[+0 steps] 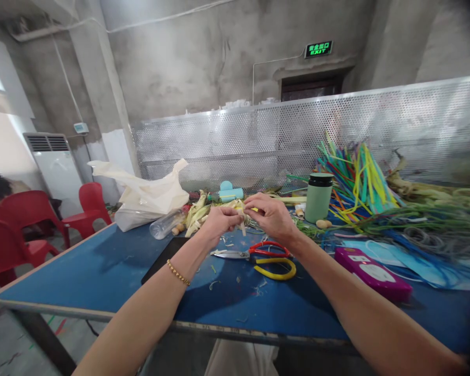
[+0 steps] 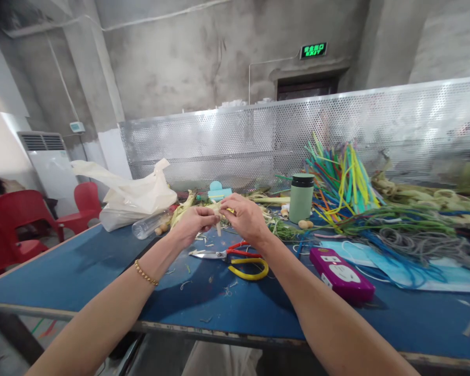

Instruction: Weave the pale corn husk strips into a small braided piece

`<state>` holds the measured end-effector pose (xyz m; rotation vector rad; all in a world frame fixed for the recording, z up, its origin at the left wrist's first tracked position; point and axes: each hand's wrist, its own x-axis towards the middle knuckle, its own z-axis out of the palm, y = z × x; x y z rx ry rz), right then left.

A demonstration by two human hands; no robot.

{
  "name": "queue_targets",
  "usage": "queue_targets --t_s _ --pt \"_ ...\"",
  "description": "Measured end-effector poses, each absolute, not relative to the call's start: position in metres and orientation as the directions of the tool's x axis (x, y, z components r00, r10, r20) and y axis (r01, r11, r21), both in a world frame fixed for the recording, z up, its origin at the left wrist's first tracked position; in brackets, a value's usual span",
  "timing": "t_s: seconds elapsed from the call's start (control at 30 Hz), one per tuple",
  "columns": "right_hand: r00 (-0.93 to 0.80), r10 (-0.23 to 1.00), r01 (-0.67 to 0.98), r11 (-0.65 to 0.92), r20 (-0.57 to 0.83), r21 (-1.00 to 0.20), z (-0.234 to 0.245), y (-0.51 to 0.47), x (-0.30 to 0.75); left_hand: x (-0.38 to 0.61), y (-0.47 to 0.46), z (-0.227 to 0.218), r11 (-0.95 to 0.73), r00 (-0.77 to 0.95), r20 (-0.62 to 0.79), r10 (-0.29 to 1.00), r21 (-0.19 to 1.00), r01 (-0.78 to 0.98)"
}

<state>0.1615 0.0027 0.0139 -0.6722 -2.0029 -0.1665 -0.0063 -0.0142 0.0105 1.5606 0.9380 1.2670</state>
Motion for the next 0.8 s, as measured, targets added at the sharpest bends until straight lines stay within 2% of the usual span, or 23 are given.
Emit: queue_targets --t_s 0.23,0.57,0.8 --pt "-0.303 0.507 0.569 0.776 0.807 -0.273 0.0150 -0.0015 0.1594 -0.0083 -0.0143 0.0107 -0.342 0.251 0.334 0.909 0.940 -0.010" --pt "-0.219 0.555 0.544 0.752 0.802 -0.372 0.0130 -0.0011 0.1555 -0.0101 -0.0108 0.0074 -0.382 0.299 0.362 0.883 0.924 0.009" --pt "-0.211 0.601 0.538 0.730 0.771 -0.422 0.0127 0.0009 0.1563 -0.0111 -0.0063 0.0038 -0.354 0.336 0.351 0.874 0.934 -0.053"
